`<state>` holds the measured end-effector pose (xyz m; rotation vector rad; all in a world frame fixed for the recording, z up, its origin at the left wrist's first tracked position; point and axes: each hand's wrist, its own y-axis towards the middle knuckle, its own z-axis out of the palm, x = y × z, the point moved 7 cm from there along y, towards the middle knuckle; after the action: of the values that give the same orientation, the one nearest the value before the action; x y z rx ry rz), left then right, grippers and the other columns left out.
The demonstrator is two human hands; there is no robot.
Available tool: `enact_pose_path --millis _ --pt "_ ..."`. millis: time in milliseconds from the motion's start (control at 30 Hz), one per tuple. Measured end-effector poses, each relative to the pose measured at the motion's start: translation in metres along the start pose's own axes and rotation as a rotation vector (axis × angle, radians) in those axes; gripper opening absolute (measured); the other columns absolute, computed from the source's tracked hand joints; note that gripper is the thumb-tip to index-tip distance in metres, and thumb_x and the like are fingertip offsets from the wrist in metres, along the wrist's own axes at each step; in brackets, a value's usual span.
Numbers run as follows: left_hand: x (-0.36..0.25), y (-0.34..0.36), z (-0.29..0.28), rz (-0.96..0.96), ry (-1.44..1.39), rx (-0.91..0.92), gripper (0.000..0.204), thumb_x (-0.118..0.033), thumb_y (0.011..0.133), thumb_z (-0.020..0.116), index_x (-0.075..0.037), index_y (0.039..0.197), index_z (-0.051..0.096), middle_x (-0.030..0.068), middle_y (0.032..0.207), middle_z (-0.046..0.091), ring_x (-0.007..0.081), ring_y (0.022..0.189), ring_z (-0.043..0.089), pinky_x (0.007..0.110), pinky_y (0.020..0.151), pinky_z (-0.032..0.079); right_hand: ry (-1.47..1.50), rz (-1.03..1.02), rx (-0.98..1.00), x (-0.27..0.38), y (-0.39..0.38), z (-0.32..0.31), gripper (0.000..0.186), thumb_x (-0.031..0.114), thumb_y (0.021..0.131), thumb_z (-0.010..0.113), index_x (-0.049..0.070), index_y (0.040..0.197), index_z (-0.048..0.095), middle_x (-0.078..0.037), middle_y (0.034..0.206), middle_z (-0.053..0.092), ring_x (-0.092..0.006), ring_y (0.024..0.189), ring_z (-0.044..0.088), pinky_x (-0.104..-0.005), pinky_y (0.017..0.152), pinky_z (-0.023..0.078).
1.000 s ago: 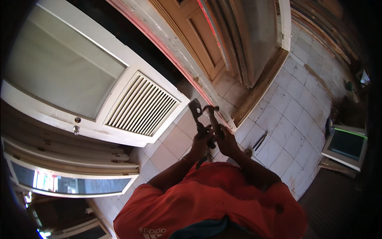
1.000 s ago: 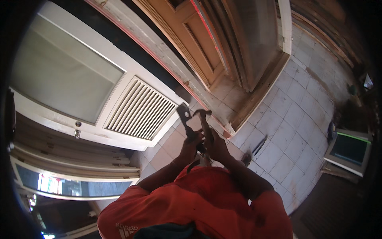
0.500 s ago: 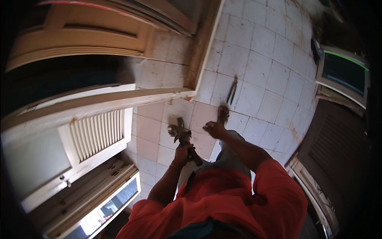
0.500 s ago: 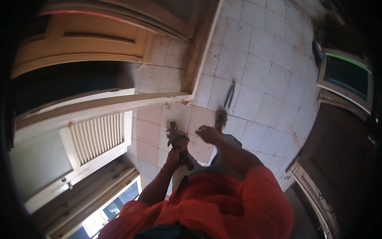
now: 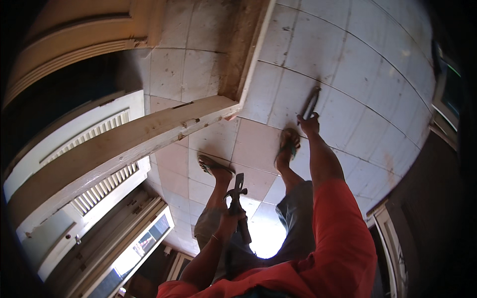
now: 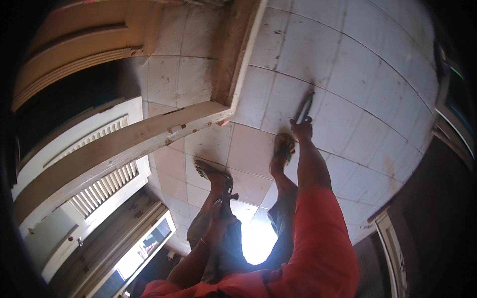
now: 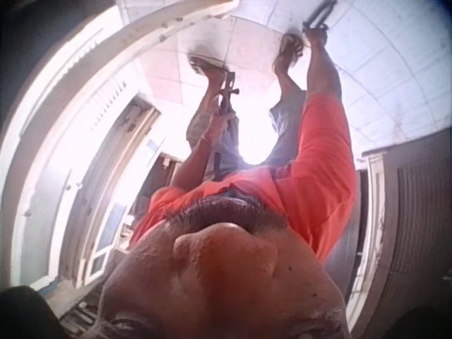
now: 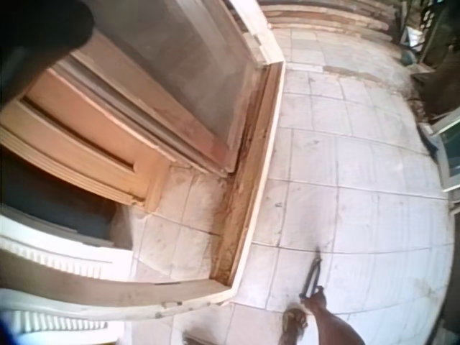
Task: The person uses a hammer and a pair of pincers to remove nails or staples from a wooden door frame.
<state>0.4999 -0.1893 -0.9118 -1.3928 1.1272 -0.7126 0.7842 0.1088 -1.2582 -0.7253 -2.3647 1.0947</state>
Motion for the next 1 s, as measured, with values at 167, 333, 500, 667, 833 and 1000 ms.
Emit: enact_pose_path --millis 167,333,500,667,833,1000 --pt "-0.001 0.014 -0.013 0.037 -0.017 -0.06 0.012 -0.007 0.089 0.07 -0.002 0.098 0.065 0.0067 0.088 0.068 0.0182 0.083 0.069 0.033 0.072 0.056 -0.119 -0.046 -0.088 0.008 0.044 0.015 0.078 0.038 0.08 0.074 -0.005 0.129 0.03 -0.031 0.115 0.064 -0.0432 0.102 0.068 -0.0473 0.091 0.057" --pt "-0.014 0.001 -0.021 0.076 -0.264 -0.094 0.017 -0.006 0.089 0.07 -0.001 0.103 0.062 0.0074 0.088 0.066 0.0201 0.081 0.068 0.035 0.074 0.057 -0.644 -0.523 -0.046 -0.012 0.059 0.023 0.038 0.03 0.096 0.05 -0.007 0.097 0.061 -0.023 0.095 0.07 -0.0349 0.08 0.071 -0.0452 0.075 0.058" --pt "0.017 -0.025 -0.043 0.085 -0.484 0.028 0.047 -0.01 0.09 0.07 -0.009 0.134 0.053 0.0019 0.084 0.061 0.015 0.08 0.064 0.03 0.07 0.056 0.339 -0.384 0.322 0.018 -0.091 -0.022 0.034 0.033 0.1 0.048 0.01 0.074 0.053 -0.003 0.052 0.051 -0.0166 0.039 0.052 -0.0352 0.033 0.038" --pt "-0.041 -0.096 -0.074 0.395 -0.226 -0.164 0.044 -0.008 0.085 0.072 -0.005 0.128 0.061 0.0061 0.097 0.067 0.016 0.089 0.065 0.035 0.076 0.057 0.312 -0.824 0.217 0.163 -0.305 -0.16 0.029 0.012 0.082 0.06 -0.001 0.108 0.063 -0.009 0.071 0.059 -0.0162 0.058 0.057 -0.0335 0.052 0.049" --pt "-0.062 -0.185 -0.113 0.439 -0.471 -0.145 0.034 -0.013 0.083 0.074 -0.003 0.115 0.067 0.0042 0.093 0.067 0.014 0.081 0.063 0.033 0.072 0.055 0.377 -1.057 0.381 0.288 -0.486 -0.26 0.041 0.008 0.084 0.065 -0.004 0.123 0.062 -0.013 0.1 0.061 -0.0196 0.081 0.067 -0.0325 0.065 0.059" --pt "-0.039 -0.214 -0.168 0.488 -0.578 -0.368 0.027 -0.006 0.081 0.071 -0.003 0.107 0.066 0.0048 0.087 0.066 0.0163 0.075 0.065 0.034 0.067 0.056 0.358 -1.069 0.786 0.397 -0.625 -0.31 0.056 0.009 0.09 0.063 -0.002 0.143 0.047 -0.014 0.128 0.062 -0.0216 0.104 0.068 -0.0345 0.08 0.06"
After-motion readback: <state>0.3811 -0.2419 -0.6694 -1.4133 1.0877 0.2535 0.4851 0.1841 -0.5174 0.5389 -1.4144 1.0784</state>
